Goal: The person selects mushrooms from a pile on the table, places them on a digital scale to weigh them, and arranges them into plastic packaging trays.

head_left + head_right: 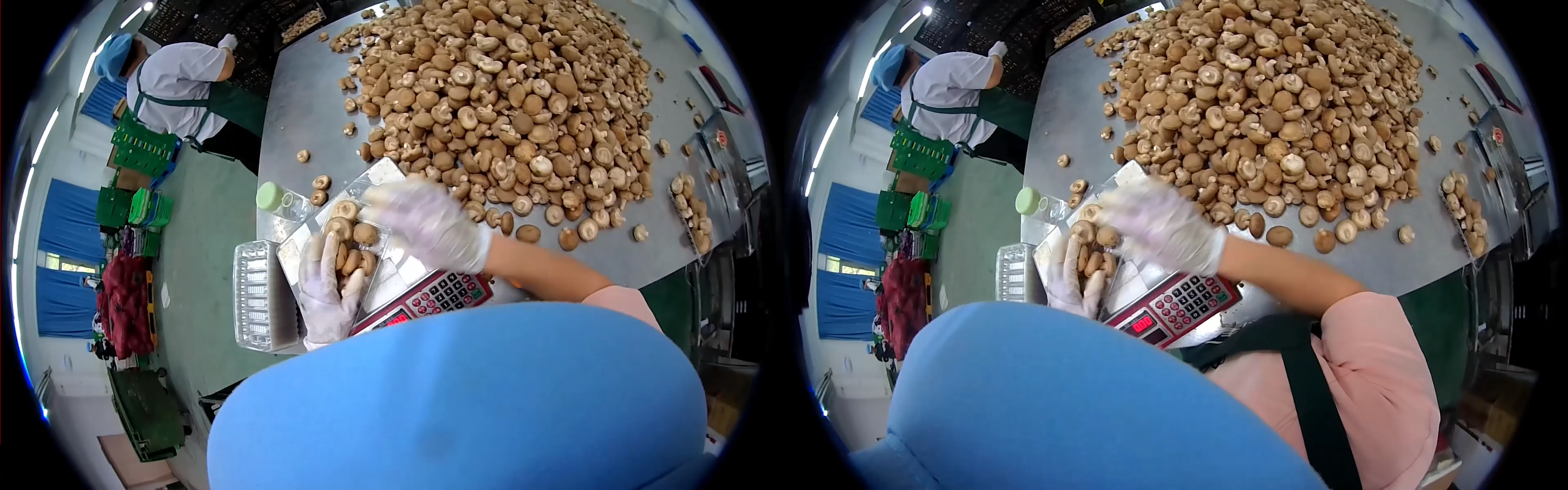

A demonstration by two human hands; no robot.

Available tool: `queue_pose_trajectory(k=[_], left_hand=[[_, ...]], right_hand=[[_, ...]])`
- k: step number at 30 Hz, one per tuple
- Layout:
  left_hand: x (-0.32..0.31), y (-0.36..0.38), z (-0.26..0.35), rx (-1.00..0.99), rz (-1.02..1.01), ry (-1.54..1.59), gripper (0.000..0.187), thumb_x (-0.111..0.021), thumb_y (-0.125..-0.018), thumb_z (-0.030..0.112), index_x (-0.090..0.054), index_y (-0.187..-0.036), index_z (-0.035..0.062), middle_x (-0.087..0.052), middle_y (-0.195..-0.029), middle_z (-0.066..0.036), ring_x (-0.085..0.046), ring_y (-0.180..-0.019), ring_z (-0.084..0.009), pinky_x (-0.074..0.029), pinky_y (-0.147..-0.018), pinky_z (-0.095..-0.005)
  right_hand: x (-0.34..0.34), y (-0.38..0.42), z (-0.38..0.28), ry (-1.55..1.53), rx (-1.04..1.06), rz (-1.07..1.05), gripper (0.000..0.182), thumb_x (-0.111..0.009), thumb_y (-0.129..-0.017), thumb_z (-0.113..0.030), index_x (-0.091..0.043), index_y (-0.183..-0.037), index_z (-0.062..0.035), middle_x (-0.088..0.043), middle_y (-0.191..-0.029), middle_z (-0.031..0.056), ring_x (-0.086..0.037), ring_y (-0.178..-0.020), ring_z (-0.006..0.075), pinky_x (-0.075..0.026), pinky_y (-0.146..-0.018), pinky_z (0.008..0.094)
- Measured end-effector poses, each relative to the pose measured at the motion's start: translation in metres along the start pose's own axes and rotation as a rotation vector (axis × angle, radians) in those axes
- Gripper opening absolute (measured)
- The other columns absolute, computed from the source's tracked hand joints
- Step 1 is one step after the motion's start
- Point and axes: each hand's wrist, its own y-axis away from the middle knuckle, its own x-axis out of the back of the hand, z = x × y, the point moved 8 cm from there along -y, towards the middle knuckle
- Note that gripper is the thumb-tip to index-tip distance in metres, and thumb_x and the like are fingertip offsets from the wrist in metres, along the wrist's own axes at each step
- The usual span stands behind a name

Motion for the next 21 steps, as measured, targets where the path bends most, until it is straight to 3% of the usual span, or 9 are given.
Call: queue_pose_trajectory(k=[1,2,3,7,10,11,15,17,21], left_hand=[[-0.004,0.000,-0.002,0.058,-0.027,-0.061,0.072,-0.074,-0.088,0.031,-0.047,-0.149,0.0064,-0.052,-0.145,-0.020,-0.048,-0.134,-0.0402,-0.039,-0.113,-0.0489],[-0.005,0.001,-0.003,0.063,-0.025,-0.049,0.072,-0.075,-0.087,0.031,-0.047,-0.149,0.0065,-0.053,-0.143,-0.019,-0.049,-0.132,-0.0398,-0.040,-0.112,-0.0489],[-0.005,0.001,-0.006,0.069,-0.024,-0.039,0.072,-0.076,-0.087,0.031,-0.048,-0.148,0.0065,-0.055,-0.142,-0.019,-0.051,-0.130,-0.0393,-0.041,-0.110,-0.0488],[0.005,-0.009,0.009,0.045,-0.086,-0.076,0.074,-0.078,-0.085,0.031,-0.048,-0.148,0.0060,-0.056,-0.141,-0.018,-0.052,-0.129,-0.0381,-0.043,-0.109,-0.0477],[0.007,-0.008,0.012,0.198,-0.105,0.119,0.077,-0.079,-0.084,0.031,-0.047,-0.148,0.0052,-0.048,-0.148,-0.021,-0.050,-0.133,-0.0378,-0.042,-0.112,-0.0453],[0.007,-0.005,0.014,0.269,-0.089,0.178,0.078,-0.080,-0.084,0.031,-0.046,-0.149,0.0048,-0.044,-0.151,-0.022,-0.048,-0.136,-0.0378,-0.042,-0.113,-0.0444],[0.008,0.015,0.000,0.240,0.079,0.062,0.086,-0.080,-0.085,0.026,-0.036,-0.155,0.0043,-0.030,-0.158,-0.025,-0.035,-0.146,-0.0386,-0.036,-0.117,-0.0423],[0.015,0.027,0.004,0.306,0.180,0.120,0.089,-0.080,-0.084,0.020,-0.032,-0.157,0.0047,-0.027,-0.160,-0.023,-0.031,-0.148,-0.0372,-0.033,-0.119,-0.0422],[0.023,0.048,0.013,0.362,0.299,0.102,0.087,-0.080,-0.084,0.012,-0.033,-0.157,0.0056,-0.027,-0.159,-0.020,-0.030,-0.148,-0.0345,-0.032,-0.120,-0.0421]], right_hand=[[0.014,0.008,0.029,0.032,-0.121,-0.128,0.055,-0.068,-0.079,-0.002,-0.063,-0.133,-0.0144,-0.061,-0.136,0.0136,-0.055,-0.125,0.0301,-0.042,-0.111,0.0428],[0.030,0.020,0.055,0.173,-0.119,0.018,0.052,-0.066,-0.078,-0.004,-0.063,-0.128,-0.0147,-0.059,-0.134,0.0153,-0.056,-0.124,0.0340,-0.043,-0.109,0.0415],[0.047,0.029,0.077,0.232,-0.207,-0.025,0.054,-0.066,-0.077,-0.004,-0.061,-0.130,-0.0145,-0.057,-0.135,0.0167,-0.055,-0.124,0.0364,-0.045,-0.107,0.0446],[0.054,0.060,0.139,0.345,-0.394,-0.368,0.067,-0.075,-0.075,-0.016,-0.055,-0.139,-0.0217,-0.050,-0.143,0.0151,-0.053,-0.126,0.0367,-0.046,-0.107,0.0470],[0.029,0.074,0.140,0.534,-0.319,-0.639,0.064,-0.081,-0.076,-0.031,-0.059,-0.136,-0.0266,-0.052,-0.139,0.0099,-0.048,-0.131,0.0319,-0.045,-0.105,0.0518],[0.029,0.073,0.142,0.525,-0.308,-0.641,0.064,-0.081,-0.076,-0.031,-0.059,-0.136,-0.0266,-0.052,-0.139,0.0099,-0.048,-0.131,0.0319,-0.045,-0.105,0.0518],[0.030,0.070,0.148,0.401,-0.403,-0.661,0.055,-0.082,-0.074,-0.035,-0.067,-0.126,-0.0249,-0.054,-0.135,0.0072,-0.051,-0.125,0.0304,-0.045,-0.102,0.0504],[0.033,0.074,0.151,0.345,-0.533,-0.759,0.059,-0.084,-0.073,-0.030,-0.066,-0.129,-0.0236,-0.054,-0.140,0.0106,-0.047,-0.132,0.0339,-0.038,-0.112,0.0499],[0.028,0.068,0.119,0.344,-0.233,-0.642,0.078,-0.088,-0.068,-0.035,-0.058,-0.140,-0.0264,-0.051,-0.142,0.0122,-0.045,-0.134,0.0353,-0.033,-0.117,0.0521]])
